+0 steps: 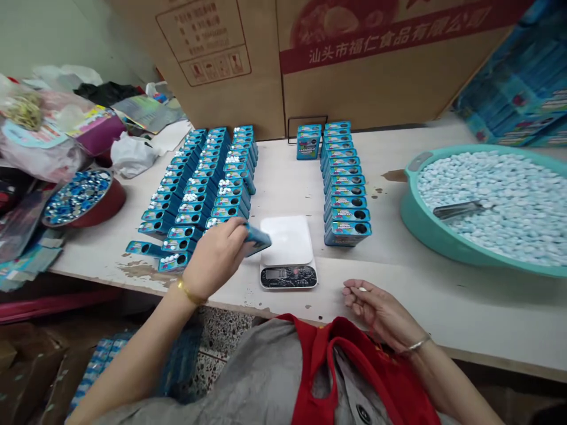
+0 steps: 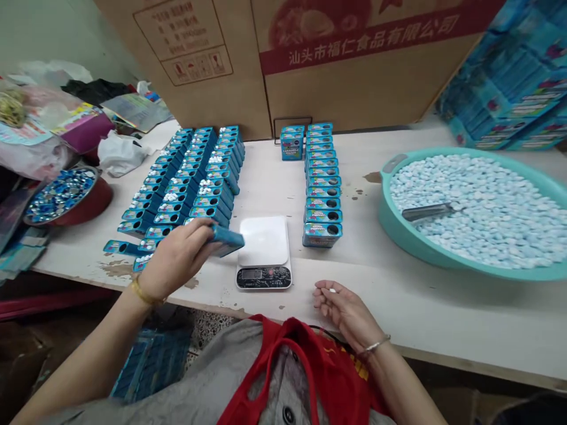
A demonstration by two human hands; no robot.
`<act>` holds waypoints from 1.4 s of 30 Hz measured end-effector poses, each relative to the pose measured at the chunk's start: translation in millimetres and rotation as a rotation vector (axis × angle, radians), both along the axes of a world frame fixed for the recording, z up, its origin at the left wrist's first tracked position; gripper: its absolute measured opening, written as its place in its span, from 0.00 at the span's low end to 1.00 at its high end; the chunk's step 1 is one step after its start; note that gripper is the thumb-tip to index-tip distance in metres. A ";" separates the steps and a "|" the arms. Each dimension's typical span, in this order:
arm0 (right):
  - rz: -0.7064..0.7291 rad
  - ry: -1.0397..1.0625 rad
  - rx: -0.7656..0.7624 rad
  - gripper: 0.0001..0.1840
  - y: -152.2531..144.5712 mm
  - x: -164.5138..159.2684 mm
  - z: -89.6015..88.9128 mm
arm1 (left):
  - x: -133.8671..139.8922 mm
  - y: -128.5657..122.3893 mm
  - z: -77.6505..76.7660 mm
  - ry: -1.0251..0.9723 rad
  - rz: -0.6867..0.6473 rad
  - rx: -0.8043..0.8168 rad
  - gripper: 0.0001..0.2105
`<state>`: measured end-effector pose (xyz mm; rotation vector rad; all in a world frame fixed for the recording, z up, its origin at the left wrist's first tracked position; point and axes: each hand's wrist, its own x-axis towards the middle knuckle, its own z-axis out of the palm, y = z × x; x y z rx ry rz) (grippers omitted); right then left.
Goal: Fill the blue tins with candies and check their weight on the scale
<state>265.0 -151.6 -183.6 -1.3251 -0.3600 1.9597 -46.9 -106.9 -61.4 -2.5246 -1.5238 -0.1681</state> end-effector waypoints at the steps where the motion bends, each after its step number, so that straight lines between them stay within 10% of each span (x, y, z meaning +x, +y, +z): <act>1: 0.027 -0.004 0.010 0.15 1.1 -2.7 1.9 | 13.5 11.1 3.1 0.009 -0.041 -0.022 0.09; 10: 0.087 0.031 -0.029 0.19 2.4 -7.8 10.4 | 77.8 78.0 -28.9 0.162 -0.253 -0.241 0.06; 16: 0.090 -0.029 -0.028 0.22 11.9 -8.6 13.1 | 44.4 71.9 -14.0 -0.129 -0.216 -0.227 0.15; 22: 0.250 -0.205 0.044 0.26 22.4 -13.5 18.3 | -8.9 28.4 -15.1 -0.479 0.095 -0.144 0.12; 31: 0.418 -0.485 0.390 0.24 70.7 -17.8 54.8 | -34.1 -16.8 -58.9 -0.599 0.186 -0.259 0.09; 42: 0.549 -0.708 0.955 0.08 129.5 -72.2 95.8 | -6.3 0.4 -64.0 -0.754 0.063 -0.097 0.13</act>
